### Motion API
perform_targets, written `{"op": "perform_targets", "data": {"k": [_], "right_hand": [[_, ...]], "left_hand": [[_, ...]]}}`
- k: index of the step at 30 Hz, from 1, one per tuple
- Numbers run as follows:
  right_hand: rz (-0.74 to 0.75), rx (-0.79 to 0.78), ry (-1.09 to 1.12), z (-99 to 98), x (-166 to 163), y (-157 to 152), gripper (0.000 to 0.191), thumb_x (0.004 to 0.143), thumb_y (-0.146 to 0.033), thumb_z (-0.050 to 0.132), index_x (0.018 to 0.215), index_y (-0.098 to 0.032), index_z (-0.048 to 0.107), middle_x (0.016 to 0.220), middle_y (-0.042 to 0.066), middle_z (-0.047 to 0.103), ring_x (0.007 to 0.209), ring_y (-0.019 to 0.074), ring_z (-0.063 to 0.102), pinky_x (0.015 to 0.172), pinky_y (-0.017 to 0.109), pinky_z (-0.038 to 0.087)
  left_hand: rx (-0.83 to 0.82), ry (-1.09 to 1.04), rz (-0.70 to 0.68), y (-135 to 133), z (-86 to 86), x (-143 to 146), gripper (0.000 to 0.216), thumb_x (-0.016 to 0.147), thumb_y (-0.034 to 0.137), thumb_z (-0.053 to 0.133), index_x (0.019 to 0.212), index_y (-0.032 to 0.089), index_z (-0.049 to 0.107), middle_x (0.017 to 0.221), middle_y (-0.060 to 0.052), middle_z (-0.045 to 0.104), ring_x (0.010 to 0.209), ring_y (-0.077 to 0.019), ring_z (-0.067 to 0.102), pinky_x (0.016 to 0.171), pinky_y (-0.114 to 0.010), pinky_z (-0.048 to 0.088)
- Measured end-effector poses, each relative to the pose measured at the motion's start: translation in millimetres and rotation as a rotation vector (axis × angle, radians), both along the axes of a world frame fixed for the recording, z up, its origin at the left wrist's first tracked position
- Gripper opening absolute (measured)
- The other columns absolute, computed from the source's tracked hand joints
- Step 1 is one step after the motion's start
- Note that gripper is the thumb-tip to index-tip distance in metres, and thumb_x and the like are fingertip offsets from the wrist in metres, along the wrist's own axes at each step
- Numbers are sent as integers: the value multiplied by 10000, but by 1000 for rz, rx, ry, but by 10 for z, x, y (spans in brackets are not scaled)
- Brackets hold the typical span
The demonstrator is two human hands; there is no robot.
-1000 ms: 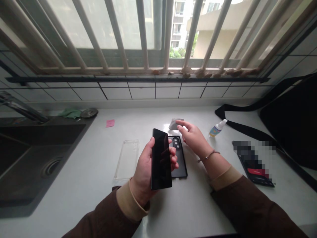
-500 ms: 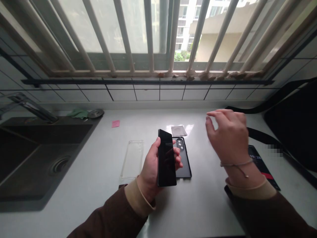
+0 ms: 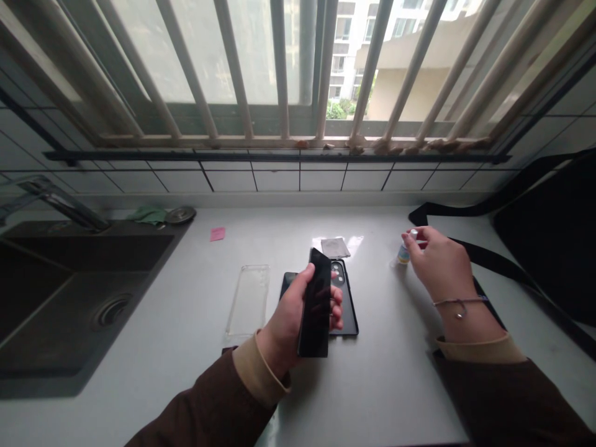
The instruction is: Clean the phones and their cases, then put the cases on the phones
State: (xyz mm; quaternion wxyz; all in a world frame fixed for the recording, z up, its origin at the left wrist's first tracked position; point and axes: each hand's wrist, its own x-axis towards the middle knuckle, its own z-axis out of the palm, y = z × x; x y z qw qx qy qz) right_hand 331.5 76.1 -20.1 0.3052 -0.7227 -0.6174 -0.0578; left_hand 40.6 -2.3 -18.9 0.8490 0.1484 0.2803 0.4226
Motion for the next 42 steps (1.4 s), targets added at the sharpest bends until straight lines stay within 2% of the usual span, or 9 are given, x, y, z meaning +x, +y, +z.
{"op": "perform_targets", "data": {"k": [5, 9, 15, 19, 22, 29, 36, 39, 42], "right_hand": [[114, 159, 135, 200, -207, 12, 367, 1042, -554, 605, 1124, -228, 752, 990, 110, 821, 889, 308, 799, 764, 384, 538], [274, 185, 203, 333, -568, 133, 323, 1046, -526, 631, 1113, -235, 756, 974, 79, 819, 857, 264, 791, 769, 357, 557], [564, 103, 315, 228, -1208, 450, 209, 1044, -398, 676, 1119, -221, 758, 1007, 56, 826, 900, 219, 776, 784, 324, 560], [615, -7, 301, 67, -1539, 610, 117, 1006, -320, 738, 1069, -225, 765, 928, 41, 816, 871, 212, 768, 782, 314, 542], [630, -34, 285, -22, -1653, 670, 90, 1012, -297, 729, 1057, -223, 755, 930, 43, 813, 878, 211, 768, 782, 305, 531], [609, -63, 269, -50, -1650, 679, 191, 1030, -316, 687, 1188, -211, 708, 1025, 78, 808, 885, 226, 772, 797, 325, 543], [644, 21, 276, 47, -1473, 608, 325, 1037, -387, 651, 1303, -201, 661, 1306, 130, 758, 942, 235, 764, 878, 400, 587], [530, 160, 285, 170, -1314, 455, 329, 1070, -402, 568, 1295, -182, 666, 1271, 153, 747, 936, 245, 747, 858, 418, 593], [408, 304, 294, 286, -1215, 162, 315, 1086, -420, 520, 1248, -198, 676, 1202, 135, 738, 919, 241, 716, 720, 353, 574]], "left_hand": [[84, 61, -417, -152, -32, 27, 565, 962, 643, 659, 1261, 164, 670, 890, -81, 655, 660, -152, 611, 587, -257, 528], [165, 97, -529, -225, -9, 26, 592, 911, 662, 724, 1262, 189, 670, 913, -73, 650, 662, -138, 595, 590, -245, 518], [149, 25, -508, -183, -32, -10, 672, 894, 690, 717, 1315, 168, 670, 943, -77, 633, 687, -141, 599, 620, -260, 529], [159, -49, -549, -183, -58, -27, 753, 841, 729, 740, 1347, 177, 662, 937, -66, 631, 677, -145, 589, 613, -272, 535], [182, -77, -554, -198, -64, -31, 768, 843, 735, 728, 1357, 171, 647, 927, -64, 627, 670, -145, 592, 606, -274, 542], [211, -124, -539, -203, -87, -15, 733, 875, 711, 713, 1365, 172, 641, 932, -67, 626, 683, -149, 600, 623, -293, 564], [203, -239, -431, -164, -123, 5, 749, 930, 687, 649, 1416, 118, 627, 961, -87, 636, 723, -167, 642, 805, -418, 629], [179, -302, -331, -123, -104, 24, 741, 948, 700, 631, 1403, 115, 630, 952, -91, 656, 739, -185, 677, 884, -472, 627], [111, -310, -122, -85, -38, 38, 699, 1010, 701, 540, 1333, 93, 662, 1020, -147, 708, 863, -245, 734, 974, -503, 604]]}}
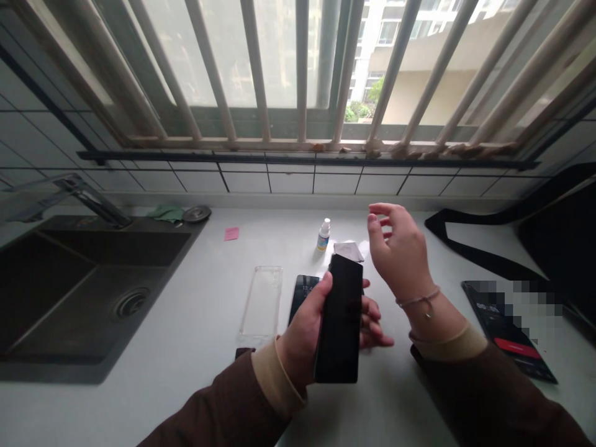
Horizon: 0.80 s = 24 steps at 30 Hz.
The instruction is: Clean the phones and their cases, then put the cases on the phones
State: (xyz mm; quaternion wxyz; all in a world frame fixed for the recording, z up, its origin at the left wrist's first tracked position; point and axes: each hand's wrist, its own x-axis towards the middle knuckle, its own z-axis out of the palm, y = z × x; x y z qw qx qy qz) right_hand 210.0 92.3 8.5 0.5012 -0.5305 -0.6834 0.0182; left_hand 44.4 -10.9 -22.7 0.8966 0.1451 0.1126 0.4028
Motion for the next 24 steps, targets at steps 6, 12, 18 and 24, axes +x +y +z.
{"op": "perform_targets", "data": {"k": [6, 12, 18, 24], "right_hand": [[93, -299, -12, -86, -57, -535, 307, 1102, -488, 513, 1031, -226, 657, 797, 15, 702, 674, 182, 650, 635, 290, 455], [-134, -676, -483, -236, -24, -531, 218, 1079, -403, 567, 1037, -207, 654, 876, 89, 770, 781, 255, 715, 619, 314, 322], [-125, -886, -639, -281, 10, -462, 187, 1068, -290, 530, 1070, -169, 673, 1014, 150, 807, 889, 278, 764, 664, 319, 376], [-153, -780, -573, -379, 59, -433, 215, 1032, -288, 528, 983, -166, 698, 913, 155, 803, 847, 294, 766, 641, 329, 376]], "left_hand": [[-119, 136, 510, 87, 140, -6, 710, 1078, 690, 410, 1387, 102, 660, 1290, -236, 756, 1224, -338, 737, 1153, -505, 529], [-171, 220, 510, 139, 147, 13, 733, 1097, 671, 353, 1393, 85, 680, 1299, -254, 769, 1235, -357, 751, 1093, -518, 589], [-259, 388, 317, 134, 123, 49, 761, 1114, 613, 345, 1289, -19, 731, 1211, -301, 789, 1012, -316, 821, 881, -392, 674], [-265, 542, 374, 129, 122, 69, 569, 1105, 496, 463, 1262, 37, 761, 968, -219, 839, 791, -300, 827, 781, -428, 683]]}}
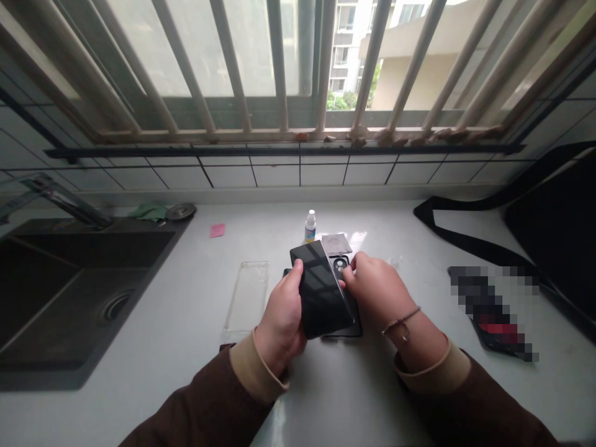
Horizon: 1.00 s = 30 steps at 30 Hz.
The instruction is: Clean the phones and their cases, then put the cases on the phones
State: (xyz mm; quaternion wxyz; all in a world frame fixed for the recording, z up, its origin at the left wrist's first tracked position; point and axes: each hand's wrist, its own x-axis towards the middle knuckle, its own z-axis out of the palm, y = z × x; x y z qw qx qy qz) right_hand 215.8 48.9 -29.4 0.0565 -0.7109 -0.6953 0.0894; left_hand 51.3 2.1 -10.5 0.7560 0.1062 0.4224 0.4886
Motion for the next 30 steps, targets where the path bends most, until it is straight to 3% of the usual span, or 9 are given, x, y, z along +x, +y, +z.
{"op": "perform_targets", "data": {"k": [6, 11, 20, 26, 30], "right_hand": [[0, 259, 420, 119, 35, -78, 252, 1031, -362, 538, 1140, -201, 699, 755, 67, 766, 708, 264, 723, 621, 323, 389], [41, 228, 728, 125, 47, -93, 367, 1056, -448, 532, 1261, -209, 722, 699, 16, 739, 667, 224, 706, 648, 314, 450], [40, 155, 813, 83, 27, -92, 340, 1074, -459, 498, 1258, -216, 648, 669, -6, 740, 553, 194, 710, 580, 294, 511], [41, 173, 943, 109, -5, -128, 375, 1092, -517, 471, 1296, -220, 576, 659, -14, 734, 474, 173, 679, 487, 267, 522], [42, 139, 1019, 126, -21, -147, 401, 1086, -549, 488, 1298, -223, 588, 640, -21, 716, 456, 170, 651, 456, 261, 499]], "left_hand": [[75, 49, 68, 6, -59, -1, 441, 1060, 461, 588, 1235, 104, 780, 966, -159, 846, 889, -303, 824, 850, -434, 673], [167, 215, 41, -5, -130, -1, 367, 1014, 448, 683, 1163, 127, 780, 1009, -134, 842, 944, -286, 806, 896, -411, 648], [321, 412, -39, 17, -174, -61, 415, 983, 538, 713, 1181, 175, 750, 981, -89, 816, 905, -260, 767, 862, -367, 603], [453, 622, 35, 48, -202, -154, 375, 958, 559, 742, 1091, 209, 721, 980, -63, 776, 859, -230, 704, 759, -306, 546], [448, 711, 29, 65, -223, -168, 348, 980, 567, 710, 1003, 220, 713, 949, -53, 746, 828, -223, 653, 752, -310, 495]]}}
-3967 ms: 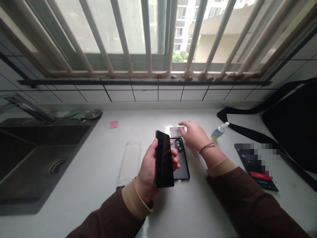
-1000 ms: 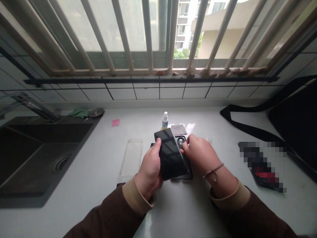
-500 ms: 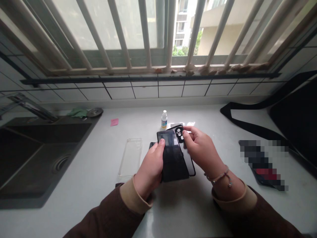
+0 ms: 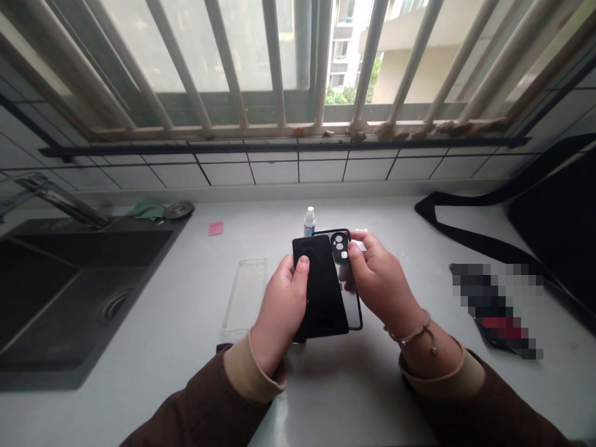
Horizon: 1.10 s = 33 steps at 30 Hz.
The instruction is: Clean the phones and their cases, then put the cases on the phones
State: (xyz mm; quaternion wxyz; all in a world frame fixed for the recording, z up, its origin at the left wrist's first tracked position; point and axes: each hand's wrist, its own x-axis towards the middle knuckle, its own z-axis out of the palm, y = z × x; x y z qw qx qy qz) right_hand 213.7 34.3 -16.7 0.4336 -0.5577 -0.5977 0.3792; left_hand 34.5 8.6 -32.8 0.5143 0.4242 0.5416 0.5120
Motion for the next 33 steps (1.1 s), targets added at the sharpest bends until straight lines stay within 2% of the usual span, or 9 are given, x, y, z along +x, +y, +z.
{"op": "perform_targets", "data": {"k": [4, 9, 12, 17, 21, 24, 27, 29, 33], "right_hand": [[30, -48, 45, -63, -31, 11, 421, 1074, -558, 508, 1317, -229, 609, 686, -2, 724, 502, 186, 658, 462, 273, 480], [65, -64, 61, -158, -91, 11, 396, 1086, -537, 483, 1295, -230, 620, 854, 44, 766, 693, 220, 706, 598, 316, 532], [85, -103, 59, -172, -122, -6, 397, 1100, -550, 454, 1274, -233, 617, 993, 64, 782, 849, 236, 735, 715, 337, 567], [158, -131, 159, -171, -116, 10, 530, 1099, -662, 401, 1102, -215, 687, 1063, 81, 784, 993, 255, 738, 841, 355, 599], [147, -198, 178, -189, -70, 69, 658, 1089, -711, 361, 976, -190, 746, 951, 88, 795, 933, 261, 746, 821, 362, 603], [155, -217, 227, -208, -56, 95, 627, 1079, -701, 413, 965, -186, 754, 934, 82, 801, 892, 251, 742, 810, 355, 603], [158, -204, 297, -193, -74, 82, 517, 1060, -648, 524, 988, -187, 746, 1020, 79, 807, 962, 248, 741, 885, 351, 601], [194, -243, 369, -155, -94, 52, 497, 1052, -647, 545, 998, -194, 741, 1011, 75, 804, 948, 244, 745, 873, 354, 610], [390, -343, 433, -60, -122, -36, 561, 1067, -701, 482, 966, -210, 733, 801, 44, 769, 726, 196, 721, 699, 314, 600]], "left_hand": [[-23, 59, 40, -8, -6, 23, 316, 978, 538, 721, 926, 226, 713, 858, -51, 715, 830, -250, 635, 775, -339, 459], [-60, 41, 28, -29, 9, 40, 352, 999, 534, 699, 1137, 217, 767, 1104, -111, 784, 1096, -315, 693, 940, -372, 478], [-91, 37, -27, -26, 16, 44, 364, 1021, 519, 667, 1164, 206, 788, 1129, -118, 800, 1138, -321, 704, 971, -374, 494], [-157, -98, -167, -27, 27, 57, 390, 1000, 535, 689, 1111, 178, 796, 1017, -108, 814, 963, -281, 739, 828, -342, 549], [-216, -232, -277, -60, 36, 72, 411, 987, 540, 712, 1118, 159, 796, 917, -88, 805, 766, -204, 706, 705, -294, 539], [-239, -266, -308, -78, 37, 73, 439, 980, 552, 719, 1112, 141, 800, 911, -93, 803, 741, -187, 697, 675, -275, 532], [-249, -270, -306, -84, 45, 76, 465, 977, 566, 720, 1079, 121, 805, 891, -100, 801, 712, -174, 686, 641, -259, 522], [-225, -298, -279, -86, 64, 85, 465, 978, 564, 721, 1072, 116, 806, 899, -103, 806, 720, -179, 700, 649, -263, 536], [-85, -412, -30, -70, 119, 91, 514, 988, 596, 691, 1184, 129, 774, 956, -112, 817, 816, -242, 769, 722, -328, 611]]}}
